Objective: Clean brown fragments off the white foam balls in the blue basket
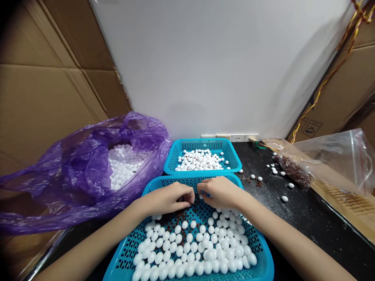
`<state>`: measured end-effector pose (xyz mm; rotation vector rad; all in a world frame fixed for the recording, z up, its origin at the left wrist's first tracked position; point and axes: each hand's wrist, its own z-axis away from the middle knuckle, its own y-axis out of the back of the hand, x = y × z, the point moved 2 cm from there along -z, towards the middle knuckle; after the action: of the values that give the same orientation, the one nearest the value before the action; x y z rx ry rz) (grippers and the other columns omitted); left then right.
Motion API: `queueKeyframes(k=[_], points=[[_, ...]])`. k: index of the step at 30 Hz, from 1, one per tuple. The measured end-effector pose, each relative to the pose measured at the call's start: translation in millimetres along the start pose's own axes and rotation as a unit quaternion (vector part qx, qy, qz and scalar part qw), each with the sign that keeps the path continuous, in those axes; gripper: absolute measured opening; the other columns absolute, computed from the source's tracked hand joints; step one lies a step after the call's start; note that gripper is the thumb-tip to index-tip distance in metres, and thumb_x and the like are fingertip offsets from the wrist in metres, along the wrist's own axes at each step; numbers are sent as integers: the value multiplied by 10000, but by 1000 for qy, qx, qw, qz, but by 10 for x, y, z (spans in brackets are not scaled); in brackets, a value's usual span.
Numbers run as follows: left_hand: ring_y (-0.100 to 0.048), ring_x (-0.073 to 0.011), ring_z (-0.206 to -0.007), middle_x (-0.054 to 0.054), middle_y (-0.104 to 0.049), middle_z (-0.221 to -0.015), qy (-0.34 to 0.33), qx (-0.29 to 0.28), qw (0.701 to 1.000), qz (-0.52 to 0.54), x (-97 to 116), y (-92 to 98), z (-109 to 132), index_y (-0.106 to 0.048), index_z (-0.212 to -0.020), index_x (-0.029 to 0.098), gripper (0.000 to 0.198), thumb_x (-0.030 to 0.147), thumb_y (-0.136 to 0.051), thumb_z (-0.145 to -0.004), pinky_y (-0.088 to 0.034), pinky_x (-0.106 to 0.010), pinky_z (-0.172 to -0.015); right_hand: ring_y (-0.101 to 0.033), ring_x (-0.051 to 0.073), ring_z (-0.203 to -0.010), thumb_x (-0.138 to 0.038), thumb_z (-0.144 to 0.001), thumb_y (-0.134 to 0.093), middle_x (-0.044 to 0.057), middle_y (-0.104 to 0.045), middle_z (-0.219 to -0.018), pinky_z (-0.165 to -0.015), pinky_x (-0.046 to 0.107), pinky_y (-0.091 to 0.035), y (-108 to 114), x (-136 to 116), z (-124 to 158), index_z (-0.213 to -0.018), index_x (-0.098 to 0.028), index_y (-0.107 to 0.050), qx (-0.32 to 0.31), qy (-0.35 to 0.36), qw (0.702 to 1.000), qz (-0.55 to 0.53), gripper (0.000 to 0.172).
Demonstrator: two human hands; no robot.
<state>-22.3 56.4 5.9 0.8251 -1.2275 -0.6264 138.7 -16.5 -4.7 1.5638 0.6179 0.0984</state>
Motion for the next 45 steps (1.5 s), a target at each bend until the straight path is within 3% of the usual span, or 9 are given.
queueKeyframes(k=[14,17,22,26,30,38,45], points=[[-607,-126,-685,-6,-658,-779,-1,21,1000,2,-19,-2,-5,-613,-830,154,115,73,-554,-774,-435,-196,-601,-481,120,-610,-120,-738,-515,13,-583,-804,-514,234,-225,0,-22,7,-855,-190,-559,-30,11,999,-36,143],[-602,-135,-757,-15,-653,-847,-21,56,998,0,17,32,-8,-592,-852,156,114,71,-539,-798,-442,-212,-651,-479,119,-604,-148,-759,-527,12,-583,-800,-512,231,-244,13,-17,-3,-831,-184,-544,0,4,1000,-31,82],[-607,-130,-795,-8,-637,-855,-63,139,988,30,64,83,-6,-570,-872,166,93,92,-536,-826,-477,-242,-728,-517,124,-652,-161,-810,-517,16,-589,-806,-563,230,-341,65,6,-20,-885,-183,-552,99,-9,991,-90,86],[-611,-122,-795,-14,-637,-868,-93,228,969,28,61,106,8,-579,-866,169,36,153,-559,-842,-505,-250,-741,-539,114,-647,-237,-881,-480,38,-610,-854,-569,234,-403,115,19,-24,-915,-180,-564,157,-15,971,-179,107],[-618,-116,-777,-22,-643,-831,-143,289,946,29,78,124,36,-576,-853,161,18,154,-560,-849,-523,-235,-714,-578,137,-749,-318,-894,-500,44,-619,-861,-619,247,-467,125,53,-31,-912,-182,-589,158,-14,941,-299,164],[-632,-123,-810,-36,-657,-843,-203,310,929,11,127,138,74,-558,-863,161,61,105,-537,-855,-524,-242,-725,-568,138,-764,-320,-841,-601,34,-579,-869,-606,250,-495,116,125,-48,-944,-185,-580,165,-4,855,-492,171],[-633,-123,-795,-33,-656,-826,-200,311,929,3,121,133,70,-559,-853,160,48,118,-536,-856,-530,-235,-704,-559,134,-752,-294,-843,-603,31,-581,-848,-613,251,-486,143,111,-47,-900,-173,-597,157,8,842,-516,134]])
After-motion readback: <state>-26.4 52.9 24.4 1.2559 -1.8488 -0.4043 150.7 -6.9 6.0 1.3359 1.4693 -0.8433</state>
